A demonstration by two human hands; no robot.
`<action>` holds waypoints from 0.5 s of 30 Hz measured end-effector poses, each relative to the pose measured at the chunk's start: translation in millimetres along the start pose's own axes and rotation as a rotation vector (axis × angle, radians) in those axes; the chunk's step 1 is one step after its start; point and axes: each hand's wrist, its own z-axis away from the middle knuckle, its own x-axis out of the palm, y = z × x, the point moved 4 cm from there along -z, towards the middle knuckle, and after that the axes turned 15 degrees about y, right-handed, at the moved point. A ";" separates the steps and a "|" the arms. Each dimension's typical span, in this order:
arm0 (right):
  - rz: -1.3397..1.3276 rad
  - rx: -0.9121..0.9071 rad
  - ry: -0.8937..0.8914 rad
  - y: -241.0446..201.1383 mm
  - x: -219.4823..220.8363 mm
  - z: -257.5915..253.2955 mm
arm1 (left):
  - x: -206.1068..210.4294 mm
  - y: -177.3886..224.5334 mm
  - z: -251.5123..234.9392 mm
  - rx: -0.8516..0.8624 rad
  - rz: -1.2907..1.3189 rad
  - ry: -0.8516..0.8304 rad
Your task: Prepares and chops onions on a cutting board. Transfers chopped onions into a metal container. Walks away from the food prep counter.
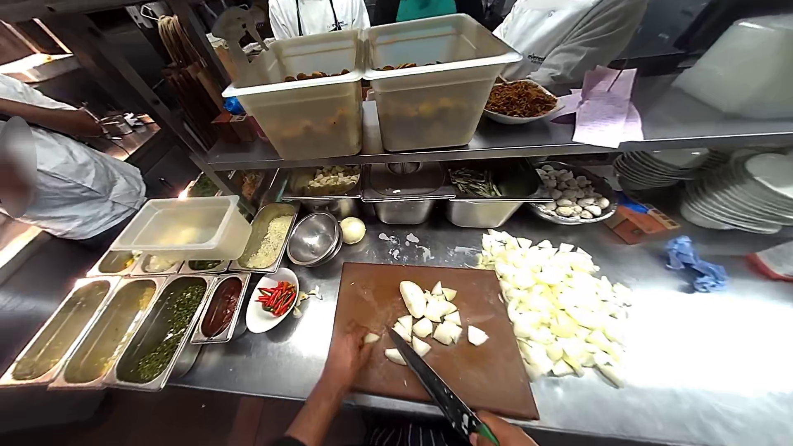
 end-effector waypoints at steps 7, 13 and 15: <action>0.434 -0.003 -0.041 -71.6 17.6 -31.5 | 28.1 14.5 41.3 -0.101 -0.019 0.207; 0.526 0.051 -0.086 -79.6 48.5 -56.9 | 27.6 12.8 39.9 -0.109 -0.008 0.207; 0.453 0.002 -0.021 -67.7 63.0 -71.7 | 26.4 11.0 38.5 -0.110 0.002 0.188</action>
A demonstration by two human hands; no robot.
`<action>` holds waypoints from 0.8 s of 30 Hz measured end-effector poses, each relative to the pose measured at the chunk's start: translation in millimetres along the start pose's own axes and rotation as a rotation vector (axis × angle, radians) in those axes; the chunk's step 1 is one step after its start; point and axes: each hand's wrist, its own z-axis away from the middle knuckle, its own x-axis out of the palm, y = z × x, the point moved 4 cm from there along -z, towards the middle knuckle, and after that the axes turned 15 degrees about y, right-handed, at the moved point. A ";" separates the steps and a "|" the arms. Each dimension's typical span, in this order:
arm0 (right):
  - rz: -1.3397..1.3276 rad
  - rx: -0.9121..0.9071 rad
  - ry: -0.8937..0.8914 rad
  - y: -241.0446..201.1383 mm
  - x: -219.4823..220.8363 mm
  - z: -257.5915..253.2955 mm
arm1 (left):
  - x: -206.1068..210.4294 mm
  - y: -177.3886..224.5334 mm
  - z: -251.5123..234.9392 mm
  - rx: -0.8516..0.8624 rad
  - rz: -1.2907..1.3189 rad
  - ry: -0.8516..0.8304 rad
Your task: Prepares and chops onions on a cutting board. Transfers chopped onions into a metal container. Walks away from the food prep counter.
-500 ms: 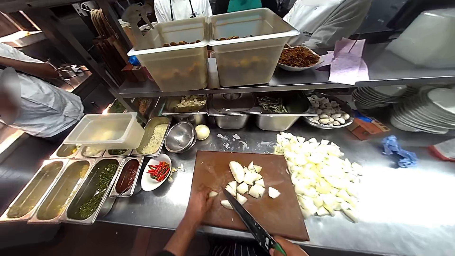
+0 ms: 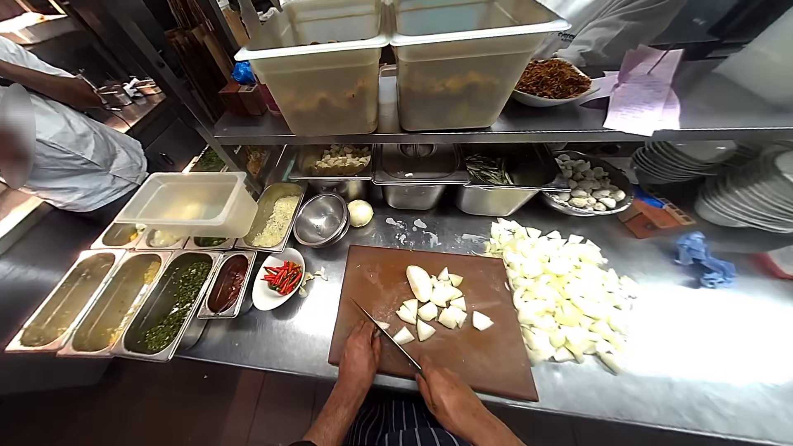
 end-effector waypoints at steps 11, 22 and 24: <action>-0.832 0.400 0.432 144.8 -10.0 69.7 | 31.4 97.1 -34.5 0.002 -0.158 -0.463; -0.473 0.544 0.547 202.8 -23.9 94.6 | 121.6 236.4 -36.8 0.091 -0.221 -0.452; -0.514 0.565 0.580 213.7 -26.7 92.5 | 136.2 260.4 -40.1 0.111 -0.211 -0.435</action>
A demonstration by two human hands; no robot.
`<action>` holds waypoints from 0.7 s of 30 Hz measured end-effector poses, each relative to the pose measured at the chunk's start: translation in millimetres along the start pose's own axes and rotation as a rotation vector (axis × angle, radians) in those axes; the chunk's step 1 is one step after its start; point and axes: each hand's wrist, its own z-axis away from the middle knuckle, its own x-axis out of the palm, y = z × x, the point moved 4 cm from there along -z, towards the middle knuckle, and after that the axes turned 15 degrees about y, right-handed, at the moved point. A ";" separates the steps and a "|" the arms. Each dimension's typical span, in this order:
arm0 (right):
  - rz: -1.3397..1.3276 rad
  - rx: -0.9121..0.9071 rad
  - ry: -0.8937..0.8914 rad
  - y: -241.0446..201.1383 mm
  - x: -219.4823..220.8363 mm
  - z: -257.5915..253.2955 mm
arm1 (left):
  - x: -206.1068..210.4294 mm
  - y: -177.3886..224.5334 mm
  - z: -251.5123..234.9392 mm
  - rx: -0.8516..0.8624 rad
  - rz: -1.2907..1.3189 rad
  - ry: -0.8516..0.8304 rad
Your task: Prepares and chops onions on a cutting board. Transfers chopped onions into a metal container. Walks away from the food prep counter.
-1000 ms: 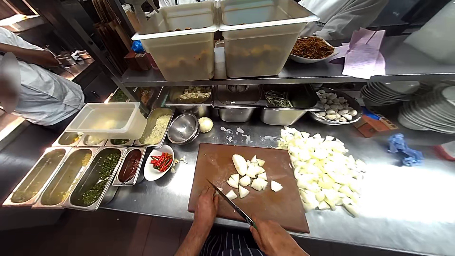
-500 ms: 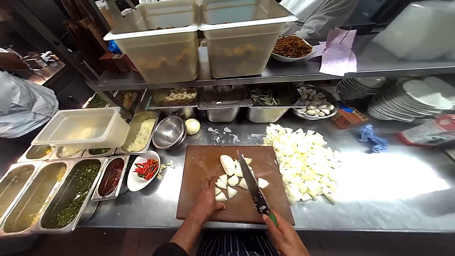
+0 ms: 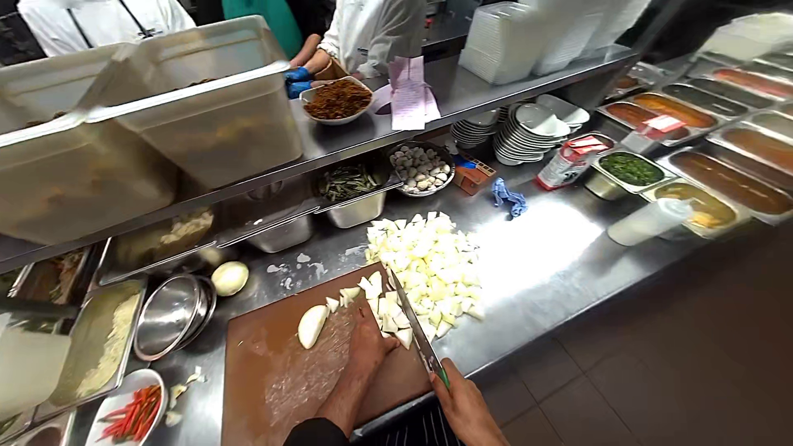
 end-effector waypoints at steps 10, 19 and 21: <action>-0.319 -0.023 0.233 10.8 -27.5 -36.6 | -50.1 23.7 -22.7 0.186 0.134 0.115; -0.303 -0.195 -0.138 -13.3 -23.3 -39.8 | -74.1 -166.7 -6.8 0.025 0.287 0.298; -0.265 -0.220 -0.211 -32.2 -5.6 -34.3 | -71.6 -167.5 7.2 -0.108 0.492 0.243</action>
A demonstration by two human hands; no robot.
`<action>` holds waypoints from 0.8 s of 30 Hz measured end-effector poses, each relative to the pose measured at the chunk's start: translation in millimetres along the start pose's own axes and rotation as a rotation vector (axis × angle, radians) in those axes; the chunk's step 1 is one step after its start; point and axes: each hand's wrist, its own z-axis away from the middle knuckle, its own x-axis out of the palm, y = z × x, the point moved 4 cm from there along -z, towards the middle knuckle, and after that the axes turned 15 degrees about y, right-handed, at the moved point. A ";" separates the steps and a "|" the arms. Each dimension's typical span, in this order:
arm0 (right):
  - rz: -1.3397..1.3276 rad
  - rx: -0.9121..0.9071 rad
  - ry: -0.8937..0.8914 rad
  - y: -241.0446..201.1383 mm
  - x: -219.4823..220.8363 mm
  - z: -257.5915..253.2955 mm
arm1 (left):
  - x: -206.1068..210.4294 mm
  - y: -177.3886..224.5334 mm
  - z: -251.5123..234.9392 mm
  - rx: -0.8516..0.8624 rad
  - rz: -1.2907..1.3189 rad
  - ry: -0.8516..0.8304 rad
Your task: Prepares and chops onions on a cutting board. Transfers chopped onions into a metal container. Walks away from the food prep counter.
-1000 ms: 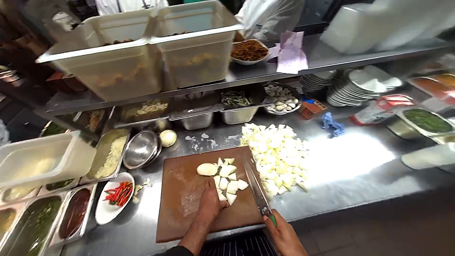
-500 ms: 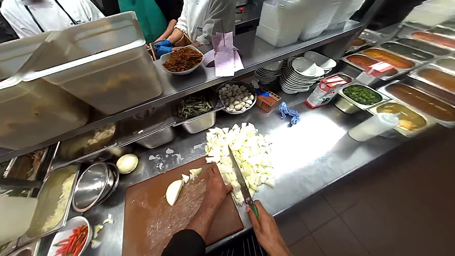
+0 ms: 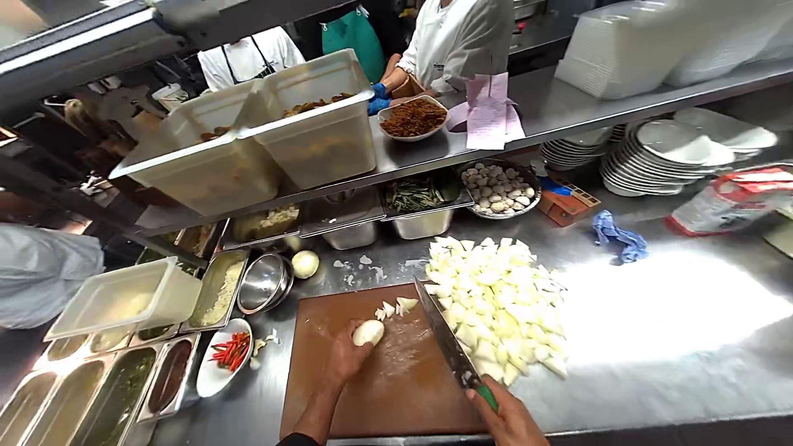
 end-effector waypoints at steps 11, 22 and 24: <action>-0.450 -0.048 -0.066 -131.3 94.9 -6.9 | -15.9 25.0 73.8 -0.497 1.421 -0.326; -0.012 -0.490 0.150 -160.6 130.7 -7.3 | -45.6 30.2 81.8 -0.481 1.266 -0.131; 0.013 -0.536 0.124 -162.2 134.8 -8.0 | -48.8 27.8 81.6 -0.471 1.214 -0.133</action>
